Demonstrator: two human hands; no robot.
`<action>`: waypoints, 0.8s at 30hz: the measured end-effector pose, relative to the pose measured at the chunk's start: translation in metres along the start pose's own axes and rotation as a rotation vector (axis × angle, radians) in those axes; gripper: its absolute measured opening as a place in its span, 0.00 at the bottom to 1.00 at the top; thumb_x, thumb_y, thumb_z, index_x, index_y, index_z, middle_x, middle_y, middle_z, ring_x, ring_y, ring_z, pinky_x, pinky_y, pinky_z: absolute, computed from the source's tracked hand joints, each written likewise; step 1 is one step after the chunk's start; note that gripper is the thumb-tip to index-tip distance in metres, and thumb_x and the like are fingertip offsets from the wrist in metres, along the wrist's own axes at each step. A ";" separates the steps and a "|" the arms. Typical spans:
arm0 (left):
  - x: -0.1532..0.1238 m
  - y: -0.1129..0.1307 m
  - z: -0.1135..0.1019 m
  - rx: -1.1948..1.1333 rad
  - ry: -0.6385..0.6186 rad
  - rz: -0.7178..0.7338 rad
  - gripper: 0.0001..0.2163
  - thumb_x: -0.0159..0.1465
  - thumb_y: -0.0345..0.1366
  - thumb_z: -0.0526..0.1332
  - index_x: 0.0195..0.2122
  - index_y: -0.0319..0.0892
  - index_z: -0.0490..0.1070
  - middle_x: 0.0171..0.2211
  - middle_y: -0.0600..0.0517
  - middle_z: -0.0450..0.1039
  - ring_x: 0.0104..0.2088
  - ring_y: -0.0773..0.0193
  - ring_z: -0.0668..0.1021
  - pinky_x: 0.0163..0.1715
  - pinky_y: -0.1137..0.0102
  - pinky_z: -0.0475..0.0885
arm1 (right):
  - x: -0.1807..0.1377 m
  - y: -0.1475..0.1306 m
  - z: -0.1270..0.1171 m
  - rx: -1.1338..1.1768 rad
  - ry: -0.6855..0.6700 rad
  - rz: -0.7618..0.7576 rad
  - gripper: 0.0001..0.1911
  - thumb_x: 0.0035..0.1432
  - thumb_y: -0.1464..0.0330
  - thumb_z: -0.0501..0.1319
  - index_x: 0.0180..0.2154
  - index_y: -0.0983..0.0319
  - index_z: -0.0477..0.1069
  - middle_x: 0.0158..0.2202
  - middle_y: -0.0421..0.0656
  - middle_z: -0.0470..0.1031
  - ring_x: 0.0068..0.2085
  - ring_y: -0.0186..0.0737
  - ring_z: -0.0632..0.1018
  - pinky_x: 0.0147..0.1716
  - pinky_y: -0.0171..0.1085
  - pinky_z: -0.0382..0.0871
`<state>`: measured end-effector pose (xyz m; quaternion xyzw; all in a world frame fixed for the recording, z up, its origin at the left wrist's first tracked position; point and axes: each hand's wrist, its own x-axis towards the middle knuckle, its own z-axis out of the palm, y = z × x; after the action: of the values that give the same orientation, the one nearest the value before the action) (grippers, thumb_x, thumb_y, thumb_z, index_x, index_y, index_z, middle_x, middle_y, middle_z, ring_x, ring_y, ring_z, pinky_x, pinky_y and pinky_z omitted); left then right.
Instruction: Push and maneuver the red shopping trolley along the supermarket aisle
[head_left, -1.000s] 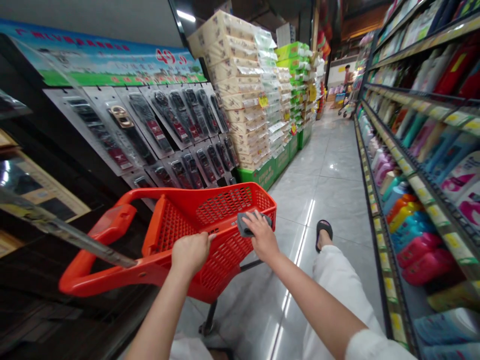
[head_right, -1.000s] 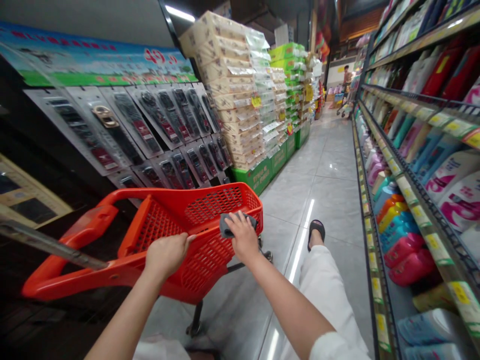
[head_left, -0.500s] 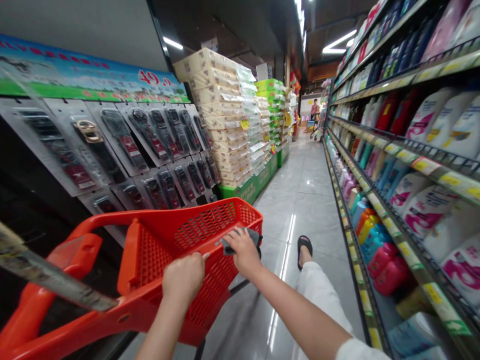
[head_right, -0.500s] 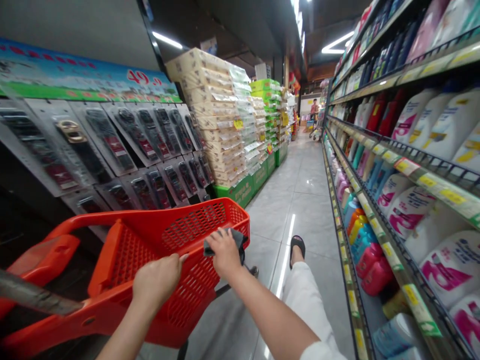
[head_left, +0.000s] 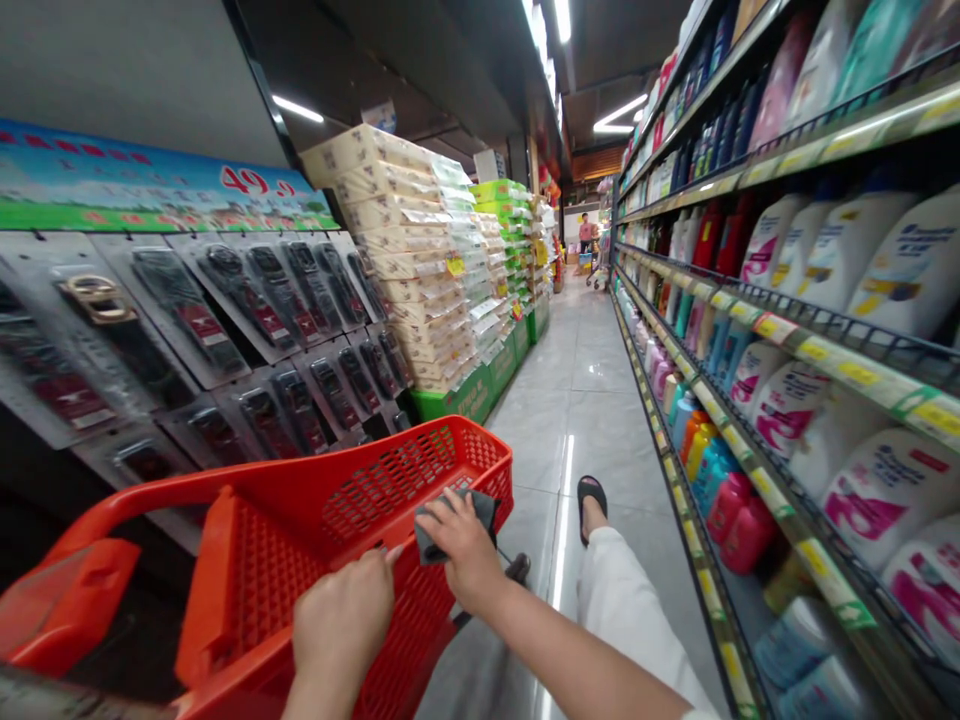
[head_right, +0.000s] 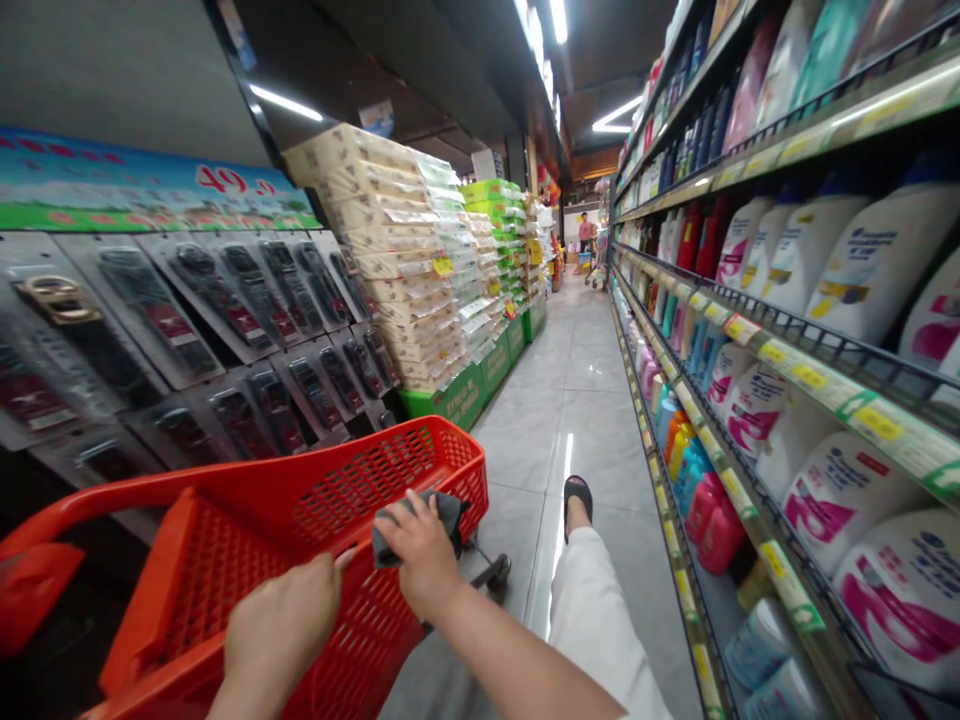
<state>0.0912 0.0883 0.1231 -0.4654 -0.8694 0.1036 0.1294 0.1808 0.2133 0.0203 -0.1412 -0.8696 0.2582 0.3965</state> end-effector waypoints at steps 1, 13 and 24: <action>-0.001 0.000 -0.001 0.003 -0.004 0.002 0.27 0.72 0.42 0.39 0.36 0.35 0.77 0.31 0.36 0.80 0.37 0.43 0.83 0.34 0.58 0.73 | -0.002 0.002 -0.002 -0.002 -0.006 -0.023 0.39 0.48 0.83 0.49 0.61 0.54 0.64 0.63 0.40 0.67 0.69 0.45 0.55 0.67 0.58 0.43; -0.009 0.017 -0.007 0.002 -0.024 -0.028 0.26 0.72 0.41 0.39 0.36 0.36 0.76 0.30 0.38 0.80 0.36 0.43 0.83 0.32 0.57 0.73 | 0.011 0.139 -0.053 0.383 0.580 0.566 0.29 0.45 0.77 0.50 0.49 0.63 0.75 0.54 0.46 0.76 0.59 0.48 0.72 0.60 0.46 0.63; -0.011 0.023 -0.006 0.025 -0.001 -0.044 0.26 0.72 0.42 0.38 0.35 0.36 0.75 0.29 0.37 0.80 0.34 0.43 0.83 0.30 0.58 0.73 | 0.007 0.143 -0.017 0.515 0.648 0.763 0.27 0.49 0.70 0.55 0.52 0.65 0.73 0.52 0.49 0.78 0.55 0.49 0.75 0.56 0.45 0.68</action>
<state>0.1171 0.0920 0.1209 -0.4443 -0.8783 0.1118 0.1370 0.1950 0.3410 -0.0462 -0.4166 -0.4997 0.5307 0.5433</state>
